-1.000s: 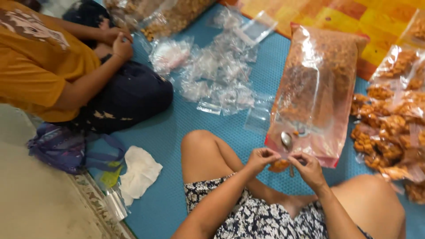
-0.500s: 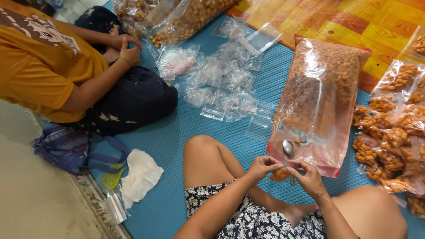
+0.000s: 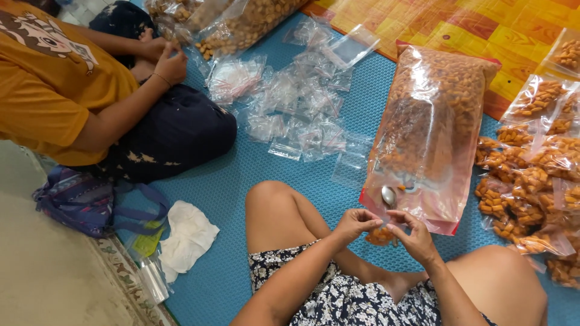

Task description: Packaging small snacks into individual plastic bags using a spoon

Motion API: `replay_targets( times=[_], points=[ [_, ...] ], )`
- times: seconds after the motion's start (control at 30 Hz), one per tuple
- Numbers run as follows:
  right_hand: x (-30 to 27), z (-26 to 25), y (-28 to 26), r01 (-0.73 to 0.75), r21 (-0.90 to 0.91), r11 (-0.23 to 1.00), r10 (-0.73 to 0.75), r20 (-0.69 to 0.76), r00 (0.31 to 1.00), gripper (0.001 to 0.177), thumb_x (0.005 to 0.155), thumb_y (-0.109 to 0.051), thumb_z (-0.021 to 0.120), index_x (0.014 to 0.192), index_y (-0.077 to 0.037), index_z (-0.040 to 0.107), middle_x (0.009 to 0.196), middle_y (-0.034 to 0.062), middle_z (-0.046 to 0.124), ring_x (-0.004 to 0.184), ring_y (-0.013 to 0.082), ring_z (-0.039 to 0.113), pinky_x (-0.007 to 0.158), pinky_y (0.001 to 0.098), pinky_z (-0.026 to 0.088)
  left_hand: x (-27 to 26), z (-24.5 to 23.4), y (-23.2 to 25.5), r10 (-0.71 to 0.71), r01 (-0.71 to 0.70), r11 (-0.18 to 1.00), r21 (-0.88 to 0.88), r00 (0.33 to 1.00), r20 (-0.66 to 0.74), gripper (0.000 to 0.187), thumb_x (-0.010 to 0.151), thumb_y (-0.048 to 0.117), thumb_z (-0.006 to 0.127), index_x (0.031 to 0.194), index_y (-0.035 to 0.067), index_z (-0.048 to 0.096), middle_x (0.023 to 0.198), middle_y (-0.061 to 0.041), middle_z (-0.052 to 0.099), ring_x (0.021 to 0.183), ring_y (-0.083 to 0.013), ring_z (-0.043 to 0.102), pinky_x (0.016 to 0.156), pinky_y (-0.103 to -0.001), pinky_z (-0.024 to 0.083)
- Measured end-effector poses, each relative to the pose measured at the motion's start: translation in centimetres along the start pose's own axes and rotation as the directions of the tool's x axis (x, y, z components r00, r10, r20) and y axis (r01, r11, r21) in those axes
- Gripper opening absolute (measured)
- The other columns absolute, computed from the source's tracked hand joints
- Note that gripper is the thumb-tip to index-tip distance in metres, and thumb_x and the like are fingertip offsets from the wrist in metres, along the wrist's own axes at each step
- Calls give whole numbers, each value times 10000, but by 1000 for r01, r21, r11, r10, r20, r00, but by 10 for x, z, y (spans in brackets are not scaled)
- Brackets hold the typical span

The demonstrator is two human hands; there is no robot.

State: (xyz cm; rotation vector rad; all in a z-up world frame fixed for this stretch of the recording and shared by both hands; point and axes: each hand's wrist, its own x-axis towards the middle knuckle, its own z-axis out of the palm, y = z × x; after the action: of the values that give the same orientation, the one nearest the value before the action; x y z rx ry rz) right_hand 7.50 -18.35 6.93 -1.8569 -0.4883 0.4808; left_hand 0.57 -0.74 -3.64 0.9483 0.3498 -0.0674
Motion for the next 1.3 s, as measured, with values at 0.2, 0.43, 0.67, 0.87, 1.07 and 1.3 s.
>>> replay_targets(
  times=[0.2, 0.43, 0.67, 0.87, 1.07, 1.3],
  points=[
    [-3, 5, -3, 70, -2, 998, -70, 17, 997, 163, 803, -144, 853, 944, -64, 841, 857, 115, 793, 867, 214, 732, 912, 390, 532, -14, 15, 25, -4, 4, 1000, 25, 1000, 24, 231, 823, 104, 897, 971, 2, 752, 756, -93, 732, 673, -99, 726, 610, -187, 606],
    [-1, 6, 15, 95, 16, 995, -95, 16, 995, 126, 868, -147, 795, 948, -62, 841, 854, 101, 789, 869, 190, 719, 893, 395, 539, -15, 16, 21, -6, 7, 999, 39, 1000, -12, 244, 803, 122, 903, 966, 12, 757, 744, -67, 721, 663, -84, 716, 609, -170, 607],
    [6, 7, 10, 228, -112, 967, -224, 51, 973, 89, 889, -190, 756, 846, -126, 800, 723, 45, 746, 772, 250, 734, 906, 401, 512, -11, 8, 13, 56, -60, 992, 107, 997, 46, 179, 853, 114, 866, 969, 24, 762, 741, -52, 706, 663, -63, 678, 604, -182, 576],
    [5, 6, 11, 290, -298, 909, -290, 44, 956, 101, 899, -286, 755, 871, -189, 763, 760, -21, 734, 855, 176, 725, 1091, 369, 365, -7, 4, 12, 102, -105, 990, 99, 994, 31, 147, 852, 78, 851, 952, 20, 761, 715, -61, 688, 642, -69, 655, 588, -189, 546],
    [5, 1, 0, 316, -339, 886, -316, 57, 947, 120, 929, -313, 726, 878, -206, 748, 753, -12, 725, 850, 176, 715, 1078, 384, 346, -4, -7, 10, 119, -119, 982, 144, 993, 7, 117, 847, 85, 856, 916, 33, 777, 705, -52, 689, 643, -67, 632, 598, -206, 534],
    [2, -7, 6, 315, -357, 880, -323, 38, 946, 132, 954, -335, 709, 893, -220, 731, 786, -28, 723, 898, 148, 708, 1083, 384, 324, -15, -7, 32, 100, -95, 977, 193, 995, -17, 98, 876, 104, 832, 900, 27, 775, 715, -54, 698, 652, -88, 616, 619, -229, 505]
  ],
)
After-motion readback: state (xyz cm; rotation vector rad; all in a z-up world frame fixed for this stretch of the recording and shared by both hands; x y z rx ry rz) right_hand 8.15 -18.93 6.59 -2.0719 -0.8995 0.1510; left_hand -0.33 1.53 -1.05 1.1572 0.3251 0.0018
